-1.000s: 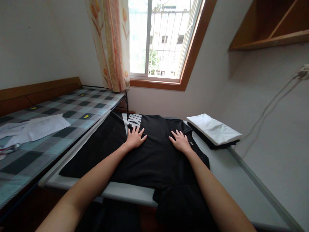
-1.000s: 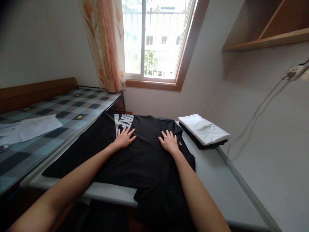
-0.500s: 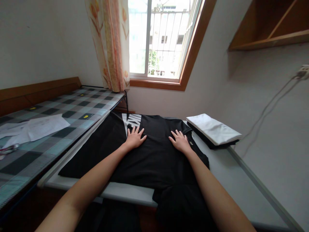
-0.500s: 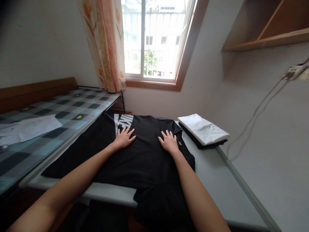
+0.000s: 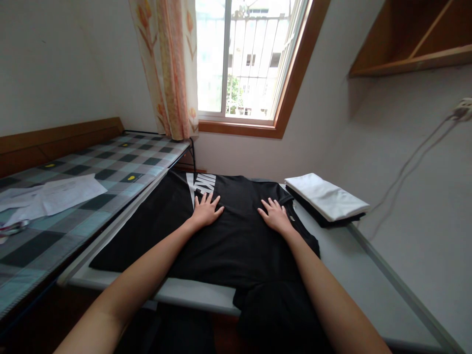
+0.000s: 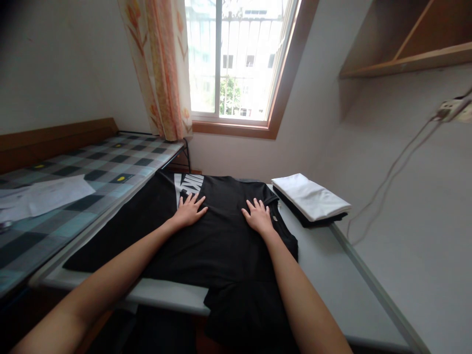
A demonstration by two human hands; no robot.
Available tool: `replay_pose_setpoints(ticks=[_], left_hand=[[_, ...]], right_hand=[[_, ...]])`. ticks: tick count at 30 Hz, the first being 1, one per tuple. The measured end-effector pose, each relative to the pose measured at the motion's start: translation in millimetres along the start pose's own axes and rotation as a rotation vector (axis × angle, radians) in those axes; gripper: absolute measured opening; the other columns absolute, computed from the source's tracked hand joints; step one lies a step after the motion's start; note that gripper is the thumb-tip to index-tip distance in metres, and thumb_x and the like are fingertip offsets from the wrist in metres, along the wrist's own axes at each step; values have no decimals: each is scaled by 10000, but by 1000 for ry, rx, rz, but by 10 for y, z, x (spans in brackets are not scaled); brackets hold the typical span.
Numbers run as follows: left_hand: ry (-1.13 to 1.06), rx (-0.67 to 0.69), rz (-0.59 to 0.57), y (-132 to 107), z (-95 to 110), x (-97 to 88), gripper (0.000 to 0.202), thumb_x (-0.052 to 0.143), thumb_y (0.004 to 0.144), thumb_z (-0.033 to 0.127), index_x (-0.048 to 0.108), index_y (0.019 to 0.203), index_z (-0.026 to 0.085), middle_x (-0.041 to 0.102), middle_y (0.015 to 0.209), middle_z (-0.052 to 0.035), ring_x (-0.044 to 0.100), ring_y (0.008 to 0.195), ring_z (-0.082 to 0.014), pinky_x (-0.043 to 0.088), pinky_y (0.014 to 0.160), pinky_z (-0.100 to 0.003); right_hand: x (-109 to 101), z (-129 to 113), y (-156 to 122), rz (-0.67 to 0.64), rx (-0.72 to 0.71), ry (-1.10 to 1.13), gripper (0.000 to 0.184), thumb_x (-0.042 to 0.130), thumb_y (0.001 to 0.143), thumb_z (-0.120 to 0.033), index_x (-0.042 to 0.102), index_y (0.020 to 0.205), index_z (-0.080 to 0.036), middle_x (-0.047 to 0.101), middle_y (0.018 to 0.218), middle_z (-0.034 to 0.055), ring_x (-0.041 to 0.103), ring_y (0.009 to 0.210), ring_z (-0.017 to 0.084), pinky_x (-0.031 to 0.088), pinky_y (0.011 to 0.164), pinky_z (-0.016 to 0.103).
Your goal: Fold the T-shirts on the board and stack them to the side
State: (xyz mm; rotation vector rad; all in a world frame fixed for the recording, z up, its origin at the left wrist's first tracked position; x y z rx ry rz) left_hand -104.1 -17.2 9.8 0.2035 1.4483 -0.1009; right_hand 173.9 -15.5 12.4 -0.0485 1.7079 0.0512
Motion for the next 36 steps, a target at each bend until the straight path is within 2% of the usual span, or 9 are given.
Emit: replay_pose_setpoints(ticks=[36], left_hand=[[13, -10, -16, -8, 15, -24, 670, 243, 939, 616, 305, 1507, 266, 248, 1583, -104, 160, 1457, -353, 155, 1129, -608]], right_hand=[[0, 10, 5, -7, -2, 26, 608, 311, 965, -529, 361, 1490, -226, 255, 1579, 118, 197, 1451, 295, 194, 1138, 521]])
Point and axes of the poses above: each hand's wrist, its own y-axis towards the middle knuckle, its own x-axis out of the palm, z = x × y, the point moved 1 cm from there along y, towards the middle knuckle
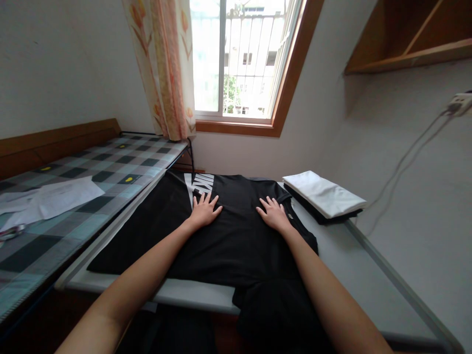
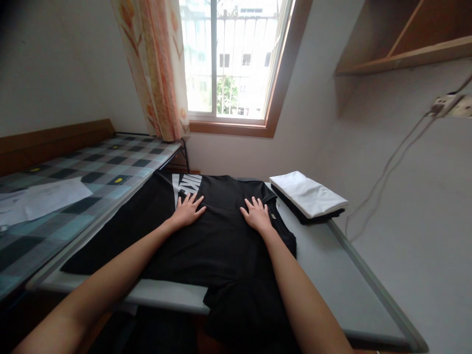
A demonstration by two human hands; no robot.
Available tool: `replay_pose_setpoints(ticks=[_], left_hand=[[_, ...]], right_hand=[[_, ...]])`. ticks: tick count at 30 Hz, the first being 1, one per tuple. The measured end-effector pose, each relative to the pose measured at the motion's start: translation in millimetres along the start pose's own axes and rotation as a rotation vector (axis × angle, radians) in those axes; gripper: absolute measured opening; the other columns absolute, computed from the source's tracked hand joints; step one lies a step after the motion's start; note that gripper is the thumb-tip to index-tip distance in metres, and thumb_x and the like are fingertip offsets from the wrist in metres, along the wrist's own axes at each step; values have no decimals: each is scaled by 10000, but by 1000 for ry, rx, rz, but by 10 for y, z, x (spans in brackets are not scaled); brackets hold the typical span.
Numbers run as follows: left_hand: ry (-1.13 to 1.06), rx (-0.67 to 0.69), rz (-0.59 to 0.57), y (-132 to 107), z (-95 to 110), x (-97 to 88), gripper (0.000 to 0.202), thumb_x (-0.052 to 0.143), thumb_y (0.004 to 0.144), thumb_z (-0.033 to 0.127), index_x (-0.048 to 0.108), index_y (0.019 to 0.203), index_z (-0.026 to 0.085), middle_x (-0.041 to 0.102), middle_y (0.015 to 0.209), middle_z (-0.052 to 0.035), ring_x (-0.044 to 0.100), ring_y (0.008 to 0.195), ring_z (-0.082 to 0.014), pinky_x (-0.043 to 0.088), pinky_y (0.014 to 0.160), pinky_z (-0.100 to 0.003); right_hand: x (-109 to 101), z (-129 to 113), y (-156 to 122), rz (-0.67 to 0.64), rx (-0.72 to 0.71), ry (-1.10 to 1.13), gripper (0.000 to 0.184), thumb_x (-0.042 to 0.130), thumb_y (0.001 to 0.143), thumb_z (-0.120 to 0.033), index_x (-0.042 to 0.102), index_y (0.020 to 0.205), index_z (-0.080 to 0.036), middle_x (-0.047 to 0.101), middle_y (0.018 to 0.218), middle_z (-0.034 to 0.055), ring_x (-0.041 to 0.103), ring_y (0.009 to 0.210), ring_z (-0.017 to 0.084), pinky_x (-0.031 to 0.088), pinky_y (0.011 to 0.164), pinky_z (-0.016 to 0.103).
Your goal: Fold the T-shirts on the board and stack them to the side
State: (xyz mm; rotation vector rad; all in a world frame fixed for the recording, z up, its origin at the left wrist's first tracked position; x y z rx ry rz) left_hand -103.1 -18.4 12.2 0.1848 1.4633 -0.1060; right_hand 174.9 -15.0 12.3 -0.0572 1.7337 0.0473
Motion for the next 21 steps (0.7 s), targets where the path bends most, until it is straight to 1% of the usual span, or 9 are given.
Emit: replay_pose_setpoints(ticks=[21], left_hand=[[-4, 1, -8, -9, 6, -19, 663, 253, 941, 607, 313, 1504, 263, 249, 1582, -106, 168, 1456, -353, 167, 1127, -605]], right_hand=[[-5, -7, -4, 5, -5, -1, 602, 312, 966, -524, 362, 1489, -230, 257, 1578, 117, 200, 1450, 297, 193, 1139, 529]])
Point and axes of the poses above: each hand's wrist, its own y-axis towards the middle knuckle, its own x-axis out of the palm, z = x × y, the point moved 1 cm from there along y, towards the middle knuckle
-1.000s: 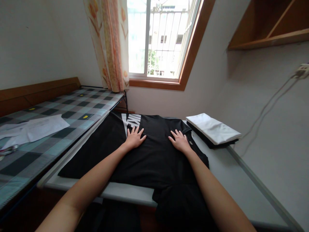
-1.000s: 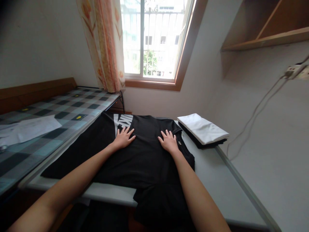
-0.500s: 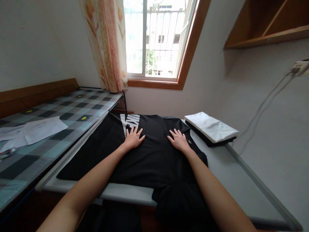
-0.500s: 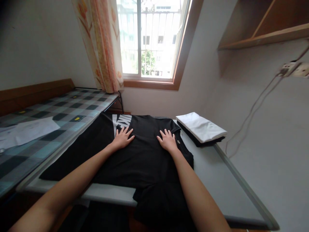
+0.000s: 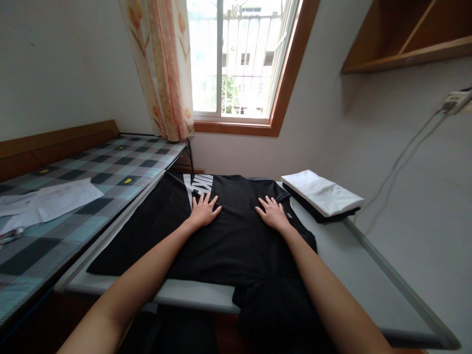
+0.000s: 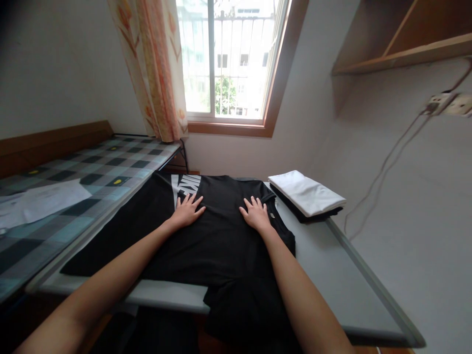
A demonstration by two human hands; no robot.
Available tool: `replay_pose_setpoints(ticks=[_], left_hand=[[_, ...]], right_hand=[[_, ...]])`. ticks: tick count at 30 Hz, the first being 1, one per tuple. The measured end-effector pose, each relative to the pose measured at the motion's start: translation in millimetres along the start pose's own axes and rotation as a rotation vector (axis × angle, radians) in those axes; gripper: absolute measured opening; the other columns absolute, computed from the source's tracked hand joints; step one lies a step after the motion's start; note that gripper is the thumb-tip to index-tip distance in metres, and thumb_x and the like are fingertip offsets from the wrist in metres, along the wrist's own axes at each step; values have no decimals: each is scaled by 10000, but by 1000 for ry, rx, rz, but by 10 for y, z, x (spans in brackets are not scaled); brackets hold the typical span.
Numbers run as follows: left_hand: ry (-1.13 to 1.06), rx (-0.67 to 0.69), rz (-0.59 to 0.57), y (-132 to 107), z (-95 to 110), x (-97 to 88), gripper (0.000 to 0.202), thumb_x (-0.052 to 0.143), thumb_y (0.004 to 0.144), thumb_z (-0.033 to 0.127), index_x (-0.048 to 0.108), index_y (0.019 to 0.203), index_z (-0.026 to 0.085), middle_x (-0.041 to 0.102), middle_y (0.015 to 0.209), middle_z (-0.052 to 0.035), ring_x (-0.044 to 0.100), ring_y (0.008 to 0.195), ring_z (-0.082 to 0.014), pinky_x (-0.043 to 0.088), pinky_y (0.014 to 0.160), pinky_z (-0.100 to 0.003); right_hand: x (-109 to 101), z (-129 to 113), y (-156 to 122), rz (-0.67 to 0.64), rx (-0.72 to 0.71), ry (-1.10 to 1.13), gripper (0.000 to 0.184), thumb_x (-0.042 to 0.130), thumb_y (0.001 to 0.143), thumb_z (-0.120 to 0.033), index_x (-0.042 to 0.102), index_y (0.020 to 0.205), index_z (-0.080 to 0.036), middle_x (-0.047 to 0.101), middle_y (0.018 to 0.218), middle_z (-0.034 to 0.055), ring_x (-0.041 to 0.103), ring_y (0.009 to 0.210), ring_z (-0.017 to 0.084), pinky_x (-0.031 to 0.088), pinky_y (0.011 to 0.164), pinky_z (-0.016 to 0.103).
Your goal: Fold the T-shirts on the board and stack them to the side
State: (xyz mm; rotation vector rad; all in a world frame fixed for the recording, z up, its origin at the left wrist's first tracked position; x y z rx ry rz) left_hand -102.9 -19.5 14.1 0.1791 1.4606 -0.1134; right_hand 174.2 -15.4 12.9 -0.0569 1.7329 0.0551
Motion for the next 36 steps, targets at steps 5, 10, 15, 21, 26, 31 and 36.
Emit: replay_pose_setpoints(ticks=[5, 10, 15, 21, 26, 31, 36], left_hand=[[0, 0, 1, 1, -3, 5, 666, 251, 939, 610, 309, 1505, 265, 247, 1582, -108, 166, 1457, -352, 158, 1128, -608], [7, 7, 13, 2, -4, 11, 665, 249, 939, 611, 322, 1501, 261, 254, 1579, -114, 181, 1451, -359, 162, 1123, -616], [15, -4, -9, 5, 4, 0, 662, 247, 940, 610, 312, 1504, 270, 249, 1582, -102, 169, 1456, -350, 161, 1126, -613], [15, -1, -3, 6, -1, 2, 663, 245, 939, 613, 319, 1502, 270, 250, 1581, -104, 168, 1456, -354, 162, 1125, -615], [13, 1, 3, 11, -9, 20, 668, 235, 937, 620, 314, 1503, 275, 252, 1582, -98, 172, 1455, -352, 160, 1129, -610], [21, -7, 12, 15, -1, 22, 664, 232, 937, 614, 309, 1504, 278, 249, 1583, -97, 171, 1457, -345, 153, 1132, -608], [6, -2, -19, 78, -20, 32, 678, 222, 927, 634, 255, 1520, 306, 203, 1598, -84, 132, 1465, -350, 128, 1122, -638]], right_hand=[[0, 1, 1, -4, 3, 8, 605, 320, 964, -521, 361, 1489, -225, 251, 1581, 113, 188, 1454, 297, 184, 1143, 528], [-2, -2, 0, -6, 6, 4, 605, 317, 964, -521, 356, 1492, -227, 247, 1582, 118, 189, 1454, 299, 188, 1140, 529], [-6, -5, -7, -4, 4, 6, 611, 307, 964, -529, 355, 1492, -226, 248, 1582, 117, 190, 1453, 299, 186, 1140, 527], [-7, -2, -13, 1, 2, 11, 608, 307, 964, -532, 360, 1490, -231, 253, 1580, 112, 198, 1450, 299, 185, 1140, 529], [-4, -3, -10, -3, 9, 8, 609, 301, 966, -536, 354, 1492, -236, 248, 1583, 107, 189, 1454, 289, 183, 1144, 517], [2, -31, -11, 8, 31, 7, 610, 292, 964, -532, 350, 1494, -235, 244, 1586, 98, 173, 1458, 288, 158, 1152, 516], [0, -37, 40, -13, 43, 0, 613, 262, 967, -538, 308, 1511, -259, 208, 1599, 78, 150, 1463, 281, 138, 1156, 518]])
Point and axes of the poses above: each hand's wrist, its own y-axis towards the middle knuckle, its own x-axis out of the palm, z = x × y, the point moved 1 cm from there along y, towards the middle knuckle
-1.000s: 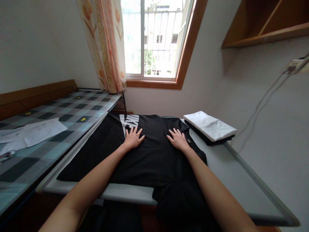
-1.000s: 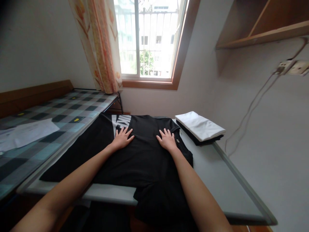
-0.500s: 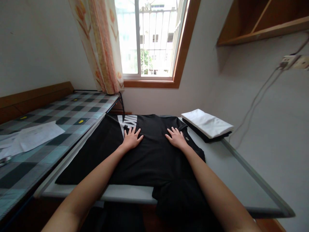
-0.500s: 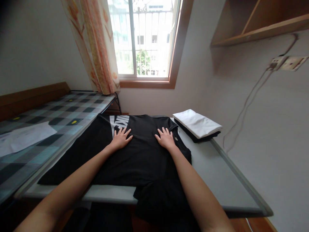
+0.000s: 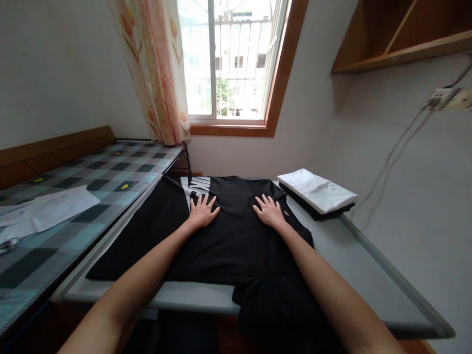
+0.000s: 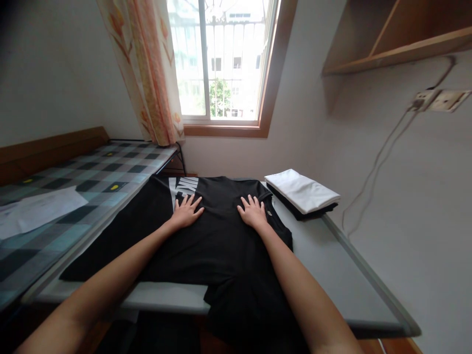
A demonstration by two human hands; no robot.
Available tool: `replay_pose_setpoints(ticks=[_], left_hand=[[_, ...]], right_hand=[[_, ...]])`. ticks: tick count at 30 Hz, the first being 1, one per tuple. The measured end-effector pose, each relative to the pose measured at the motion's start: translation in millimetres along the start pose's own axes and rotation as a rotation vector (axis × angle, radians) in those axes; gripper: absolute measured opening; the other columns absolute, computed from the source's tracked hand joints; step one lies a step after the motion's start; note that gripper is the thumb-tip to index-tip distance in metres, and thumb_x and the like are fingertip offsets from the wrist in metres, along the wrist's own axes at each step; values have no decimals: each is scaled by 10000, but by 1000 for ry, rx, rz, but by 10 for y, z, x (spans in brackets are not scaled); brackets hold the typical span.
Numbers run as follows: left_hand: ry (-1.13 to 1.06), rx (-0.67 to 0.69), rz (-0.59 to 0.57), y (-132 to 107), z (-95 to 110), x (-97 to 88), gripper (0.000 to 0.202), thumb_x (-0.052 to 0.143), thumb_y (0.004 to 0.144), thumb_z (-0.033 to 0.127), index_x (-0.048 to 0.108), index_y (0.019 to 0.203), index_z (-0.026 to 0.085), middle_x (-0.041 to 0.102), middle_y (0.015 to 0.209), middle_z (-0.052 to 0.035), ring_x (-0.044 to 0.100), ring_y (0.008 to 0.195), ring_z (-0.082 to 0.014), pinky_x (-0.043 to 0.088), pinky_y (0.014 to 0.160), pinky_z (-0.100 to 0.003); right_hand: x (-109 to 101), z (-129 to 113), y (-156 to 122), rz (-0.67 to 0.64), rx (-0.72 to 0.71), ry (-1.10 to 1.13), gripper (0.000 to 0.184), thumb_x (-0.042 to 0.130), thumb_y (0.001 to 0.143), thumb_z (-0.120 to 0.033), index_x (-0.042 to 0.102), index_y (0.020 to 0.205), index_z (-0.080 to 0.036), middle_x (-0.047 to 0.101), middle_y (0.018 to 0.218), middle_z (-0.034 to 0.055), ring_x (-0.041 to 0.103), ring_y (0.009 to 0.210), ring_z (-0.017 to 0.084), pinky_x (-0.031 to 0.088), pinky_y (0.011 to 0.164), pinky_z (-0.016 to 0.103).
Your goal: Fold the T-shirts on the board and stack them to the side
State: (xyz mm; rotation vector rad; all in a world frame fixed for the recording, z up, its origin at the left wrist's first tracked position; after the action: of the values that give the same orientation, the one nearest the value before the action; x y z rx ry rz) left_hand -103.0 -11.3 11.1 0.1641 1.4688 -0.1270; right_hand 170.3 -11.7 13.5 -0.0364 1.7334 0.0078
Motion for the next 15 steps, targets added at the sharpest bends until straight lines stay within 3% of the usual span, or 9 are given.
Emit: replay_pose_setpoints(ticks=[15], left_hand=[[-47, -29, 12, 409, -24, -5, 683, 245, 914, 643, 291, 1507, 308, 197, 1601, -74, 128, 1468, -335, 74, 1131, -633]], right_hand=[[9, 63, 491, 17, 11, 1, 610, 280, 956, -551, 313, 1505, -286, 216, 1599, 45, 165, 1460, 252, 135, 1161, 493]])
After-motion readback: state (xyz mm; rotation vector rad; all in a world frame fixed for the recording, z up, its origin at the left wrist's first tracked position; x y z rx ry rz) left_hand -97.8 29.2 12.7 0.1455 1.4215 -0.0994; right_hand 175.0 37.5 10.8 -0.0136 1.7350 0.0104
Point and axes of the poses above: each hand's wrist, its own y-axis towards the middle knuckle, its own x-axis out of the palm, z = x × y, the point moved 1 cm from there along y, towards the middle knuckle
